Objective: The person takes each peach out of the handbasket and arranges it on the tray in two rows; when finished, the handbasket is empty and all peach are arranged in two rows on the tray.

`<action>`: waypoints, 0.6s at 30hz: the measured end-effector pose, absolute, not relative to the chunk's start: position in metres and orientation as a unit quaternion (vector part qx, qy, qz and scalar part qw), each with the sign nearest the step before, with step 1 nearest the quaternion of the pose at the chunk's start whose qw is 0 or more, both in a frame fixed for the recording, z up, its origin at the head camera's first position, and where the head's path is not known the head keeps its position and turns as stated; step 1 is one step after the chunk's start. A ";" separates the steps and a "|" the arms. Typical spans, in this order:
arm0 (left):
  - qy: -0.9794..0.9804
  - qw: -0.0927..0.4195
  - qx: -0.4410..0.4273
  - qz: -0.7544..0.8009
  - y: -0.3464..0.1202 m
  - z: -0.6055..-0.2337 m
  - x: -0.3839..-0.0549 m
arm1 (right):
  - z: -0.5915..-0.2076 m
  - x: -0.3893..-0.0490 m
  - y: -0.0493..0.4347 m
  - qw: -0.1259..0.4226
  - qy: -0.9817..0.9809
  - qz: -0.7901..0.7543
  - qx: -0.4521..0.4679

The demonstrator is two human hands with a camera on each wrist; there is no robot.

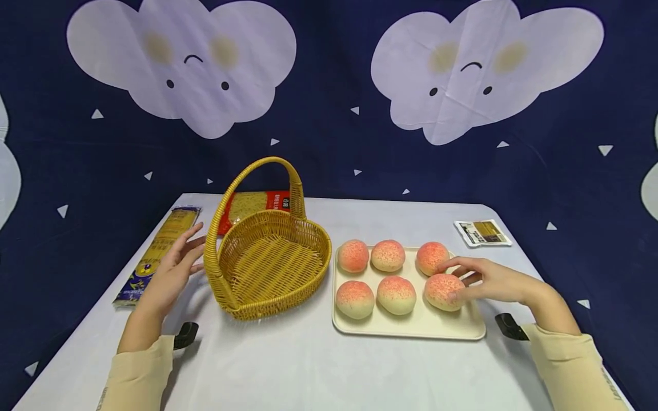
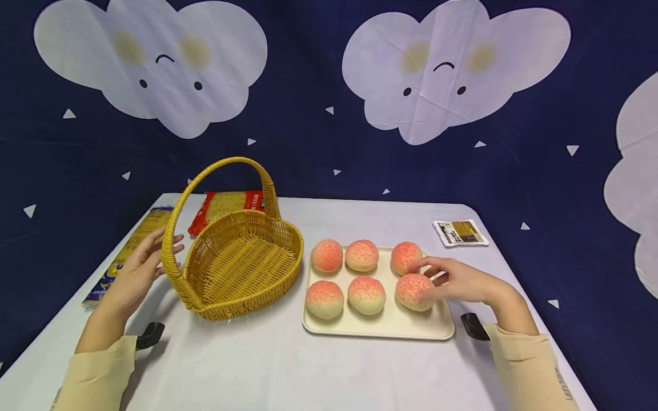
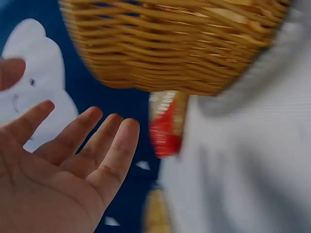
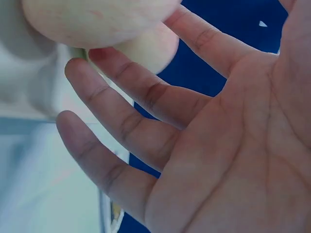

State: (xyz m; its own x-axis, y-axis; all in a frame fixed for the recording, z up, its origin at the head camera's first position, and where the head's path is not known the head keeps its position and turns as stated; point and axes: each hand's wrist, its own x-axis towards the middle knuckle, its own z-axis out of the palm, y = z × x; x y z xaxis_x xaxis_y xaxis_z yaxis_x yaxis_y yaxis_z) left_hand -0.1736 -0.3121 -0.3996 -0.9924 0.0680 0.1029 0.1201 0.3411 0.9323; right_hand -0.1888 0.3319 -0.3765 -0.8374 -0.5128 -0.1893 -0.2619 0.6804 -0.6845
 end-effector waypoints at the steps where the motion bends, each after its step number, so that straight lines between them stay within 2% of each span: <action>1: -0.819 0.041 -0.067 -0.568 -0.312 -0.394 -0.171 | -0.374 -0.188 0.332 0.181 0.898 -0.336 -0.218; 5: -0.825 0.114 -0.092 -0.546 -0.310 -0.367 -0.157 | -0.363 -0.184 0.332 0.148 0.905 -0.326 -0.231; 8: -0.843 0.162 -0.079 -0.507 -0.304 -0.346 -0.143 | -0.355 -0.180 0.330 0.117 0.913 -0.312 -0.234; 13: -0.861 0.238 -0.087 -0.441 -0.275 -0.321 -0.122 | -0.344 -0.176 0.323 0.091 0.918 -0.306 -0.234; 18: -0.861 0.334 -0.136 -0.358 -0.242 -0.308 -0.109 | -0.338 -0.174 0.311 0.055 0.921 -0.290 -0.255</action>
